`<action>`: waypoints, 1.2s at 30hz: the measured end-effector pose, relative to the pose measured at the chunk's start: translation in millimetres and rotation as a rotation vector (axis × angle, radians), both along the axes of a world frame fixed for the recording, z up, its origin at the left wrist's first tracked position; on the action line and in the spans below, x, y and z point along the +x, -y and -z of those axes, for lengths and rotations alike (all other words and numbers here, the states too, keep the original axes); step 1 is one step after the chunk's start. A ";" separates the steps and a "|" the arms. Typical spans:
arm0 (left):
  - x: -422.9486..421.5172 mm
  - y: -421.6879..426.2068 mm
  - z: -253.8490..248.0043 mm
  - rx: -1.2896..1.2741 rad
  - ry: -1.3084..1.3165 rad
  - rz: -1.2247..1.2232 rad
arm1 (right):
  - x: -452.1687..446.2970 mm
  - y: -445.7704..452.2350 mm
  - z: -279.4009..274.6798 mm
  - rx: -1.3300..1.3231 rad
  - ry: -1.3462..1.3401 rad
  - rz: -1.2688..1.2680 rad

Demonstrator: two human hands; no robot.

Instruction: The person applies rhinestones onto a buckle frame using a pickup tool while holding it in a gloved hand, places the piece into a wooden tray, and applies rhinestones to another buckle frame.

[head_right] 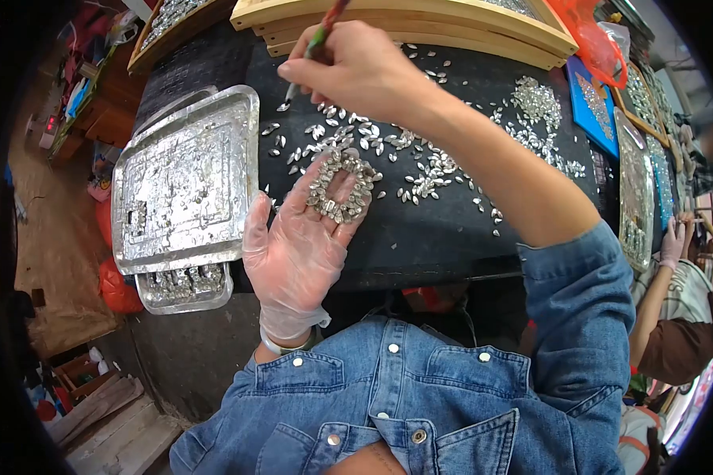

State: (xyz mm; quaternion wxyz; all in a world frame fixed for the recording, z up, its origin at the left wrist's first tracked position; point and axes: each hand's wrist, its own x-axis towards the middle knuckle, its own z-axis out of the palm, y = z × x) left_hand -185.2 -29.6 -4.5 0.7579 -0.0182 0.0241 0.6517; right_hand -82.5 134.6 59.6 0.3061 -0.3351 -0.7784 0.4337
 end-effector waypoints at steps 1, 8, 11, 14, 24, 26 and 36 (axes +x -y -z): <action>-0.2 -0.5 0.4 0.003 0.008 0.000 | 10.5 6.5 -8.4 0.001 -0.014 0.007; -0.9 -1.0 6.3 0.025 0.041 0.009 | 72.0 65.8 -31.9 -0.017 0.082 0.127; -1.9 -0.6 7.8 0.035 0.034 0.009 | 77.8 81.1 -21.9 -0.029 0.084 0.160; -0.6 -0.8 7.2 0.046 0.016 0.011 | 79.3 83.9 -18.5 -0.010 0.104 0.171; -0.8 -1.1 8.7 0.093 -0.014 0.013 | 74.1 83.9 -17.6 0.120 0.216 0.154; -0.7 -1.2 8.6 0.100 -0.001 0.015 | 73.7 84.9 -20.6 0.136 0.239 0.141; 1.1 -0.9 5.0 0.073 0.002 0.026 | 78.4 87.0 -19.1 0.114 0.128 0.147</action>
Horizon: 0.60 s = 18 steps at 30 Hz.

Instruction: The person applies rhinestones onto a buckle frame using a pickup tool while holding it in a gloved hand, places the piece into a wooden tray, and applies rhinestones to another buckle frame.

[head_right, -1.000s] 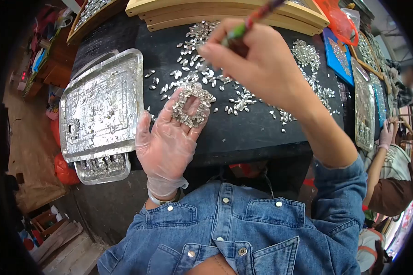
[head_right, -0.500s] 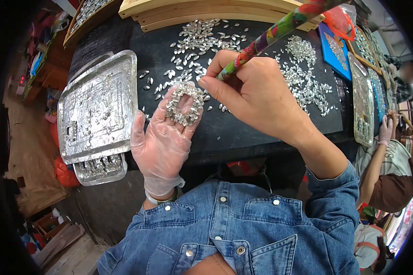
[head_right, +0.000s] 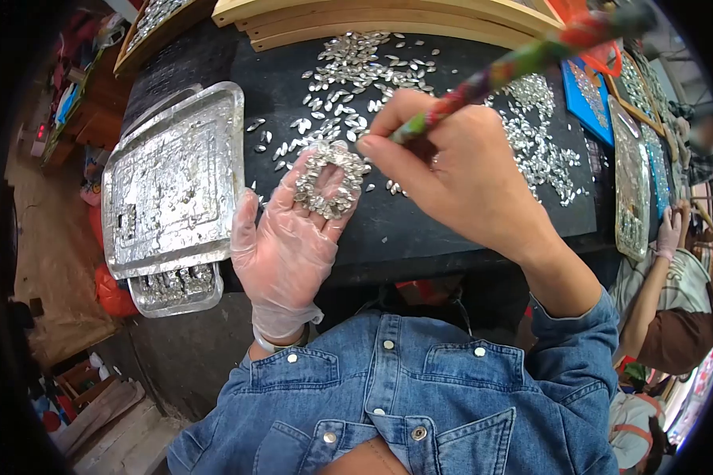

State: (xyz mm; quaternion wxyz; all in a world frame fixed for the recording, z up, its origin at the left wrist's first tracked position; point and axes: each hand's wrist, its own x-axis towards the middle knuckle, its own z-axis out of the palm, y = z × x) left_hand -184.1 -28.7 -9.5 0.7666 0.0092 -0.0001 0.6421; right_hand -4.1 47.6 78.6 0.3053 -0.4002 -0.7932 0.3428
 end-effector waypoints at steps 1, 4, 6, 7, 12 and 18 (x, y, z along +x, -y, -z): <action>-0.1 0.1 -0.9 -0.005 -0.001 -0.004 | -0.3 -1.1 0.4 0.003 -0.034 -0.014; 2.2 2.3 -4.1 0.014 -0.012 0.086 | 3.3 -3.9 2.1 -0.067 -0.170 0.074; 4.5 5.5 -8.2 -0.018 -0.121 0.294 | 3.2 -6.0 3.0 -0.132 -0.299 0.182; 4.1 7.0 -10.4 -0.022 -0.123 0.285 | 0.5 -7.5 5.3 -0.137 -0.301 0.174; 5.5 16.0 -15.9 -0.105 -0.095 0.375 | -13.0 -10.5 22.0 -0.280 -0.350 0.151; 13.6 34.8 0.7 -0.164 -0.105 0.317 | -20.3 1.1 26.1 -0.315 -0.286 0.045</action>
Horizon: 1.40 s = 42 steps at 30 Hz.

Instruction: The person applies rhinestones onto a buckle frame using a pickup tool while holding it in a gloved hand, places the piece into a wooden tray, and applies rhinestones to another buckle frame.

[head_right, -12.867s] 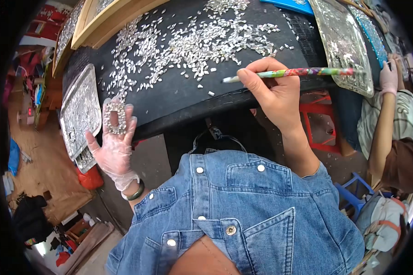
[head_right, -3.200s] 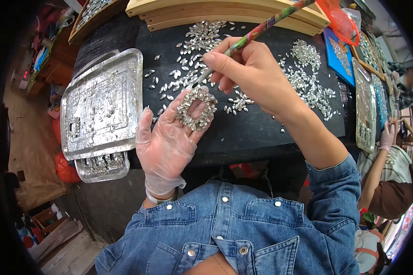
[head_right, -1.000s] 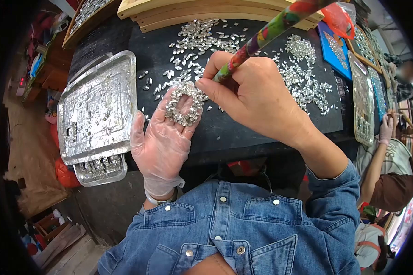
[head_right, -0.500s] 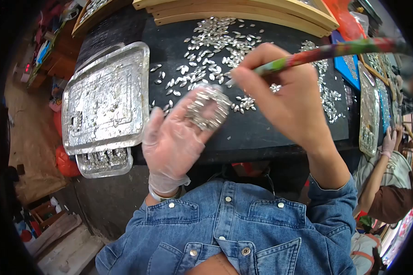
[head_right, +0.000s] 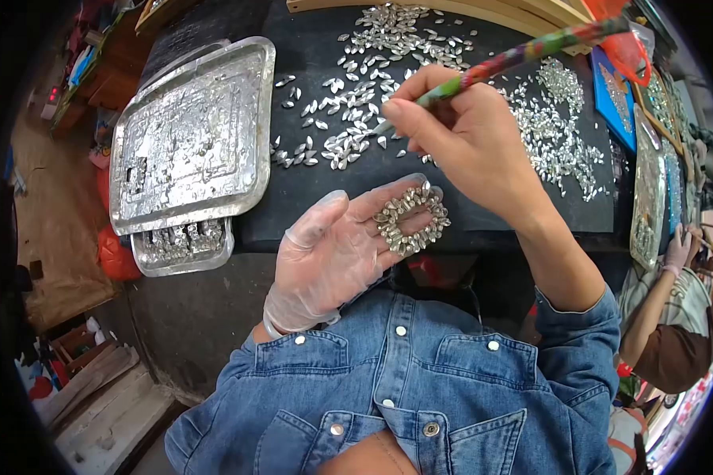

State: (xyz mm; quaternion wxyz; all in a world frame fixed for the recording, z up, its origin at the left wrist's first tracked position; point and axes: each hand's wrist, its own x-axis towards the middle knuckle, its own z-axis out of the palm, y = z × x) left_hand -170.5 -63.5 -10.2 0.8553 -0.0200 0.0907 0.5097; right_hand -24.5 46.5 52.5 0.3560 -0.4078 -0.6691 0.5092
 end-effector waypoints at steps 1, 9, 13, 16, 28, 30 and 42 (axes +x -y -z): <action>0.1 0.9 2.3 -0.007 0.033 -0.009 | -1.4 0.6 1.2 0.003 0.036 -0.029; 0.5 0.4 2.2 -0.019 0.028 -0.034 | -8.2 2.7 11.8 0.130 0.239 -0.101; -0.3 -0.4 1.2 -0.060 0.051 -0.046 | -9.8 4.0 11.9 0.207 0.286 -0.090; -2.4 -2.0 -3.2 -0.025 0.025 -0.021 | -9.7 4.0 13.9 0.191 0.283 -0.075; -2.3 -4.1 -0.7 0.024 0.129 -0.029 | -5.1 12.5 -3.5 0.137 -0.015 0.049; -1.2 -6.0 -2.8 0.028 0.104 -0.039 | 2.3 15.7 -6.9 0.114 -0.030 0.054; 45.8 -16.3 -5.7 0.037 0.091 -0.331 | -5.2 37.6 5.1 0.323 -0.107 0.242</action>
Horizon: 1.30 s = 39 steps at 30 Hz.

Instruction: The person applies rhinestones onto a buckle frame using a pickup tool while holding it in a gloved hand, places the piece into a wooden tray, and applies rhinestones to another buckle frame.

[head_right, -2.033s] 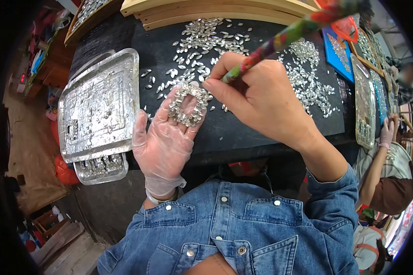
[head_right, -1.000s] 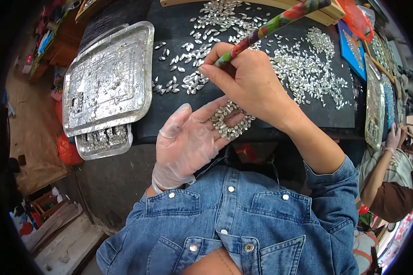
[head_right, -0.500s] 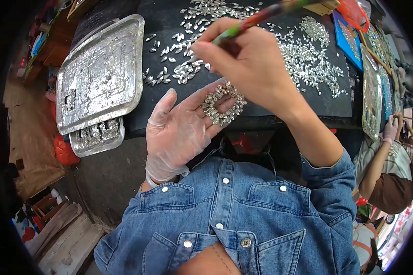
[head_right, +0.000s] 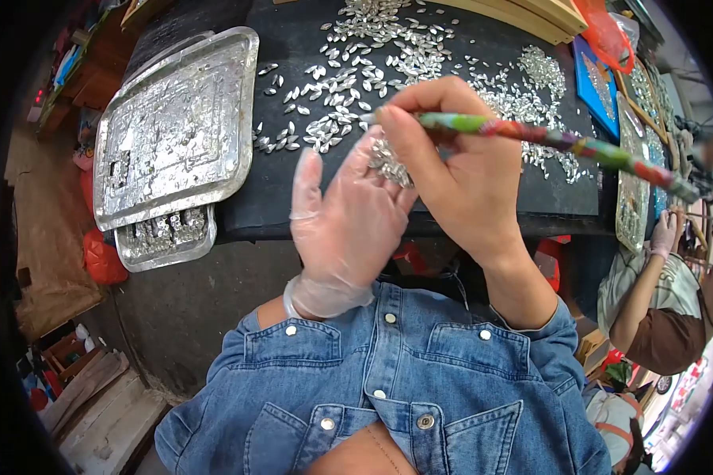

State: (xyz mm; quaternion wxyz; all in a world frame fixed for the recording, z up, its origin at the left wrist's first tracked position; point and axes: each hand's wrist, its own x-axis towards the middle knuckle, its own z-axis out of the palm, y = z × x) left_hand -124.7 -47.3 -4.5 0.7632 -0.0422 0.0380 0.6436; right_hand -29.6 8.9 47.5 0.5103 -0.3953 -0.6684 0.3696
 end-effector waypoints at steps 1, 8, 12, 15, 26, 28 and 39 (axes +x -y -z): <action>2.3 1.9 -0.3 -0.012 -0.017 0.002 | -1.3 -3.0 1.1 0.049 0.020 0.003; -16.9 18.8 -9.5 0.114 -0.175 -0.549 | -4.8 -19.6 -0.2 -0.062 0.157 -0.035; -33.2 12.4 -16.8 0.029 -0.258 -0.725 | -11.6 -15.1 18.2 -0.062 0.213 -0.081; -37.2 8.4 -16.8 0.022 -0.238 -0.769 | -12.3 -15.6 21.8 -0.046 0.243 -0.077; -43.1 2.4 -11.4 0.081 -0.198 -0.793 | -11.2 -13.2 15.3 -0.202 0.201 -0.149; -42.2 1.2 -11.7 0.077 -0.215 -0.792 | -8.7 -9.3 8.9 -0.247 0.088 -0.134; -27.6 0.5 -8.5 0.108 -0.266 -0.650 | -17.9 19.8 -13.5 -0.099 0.008 -0.184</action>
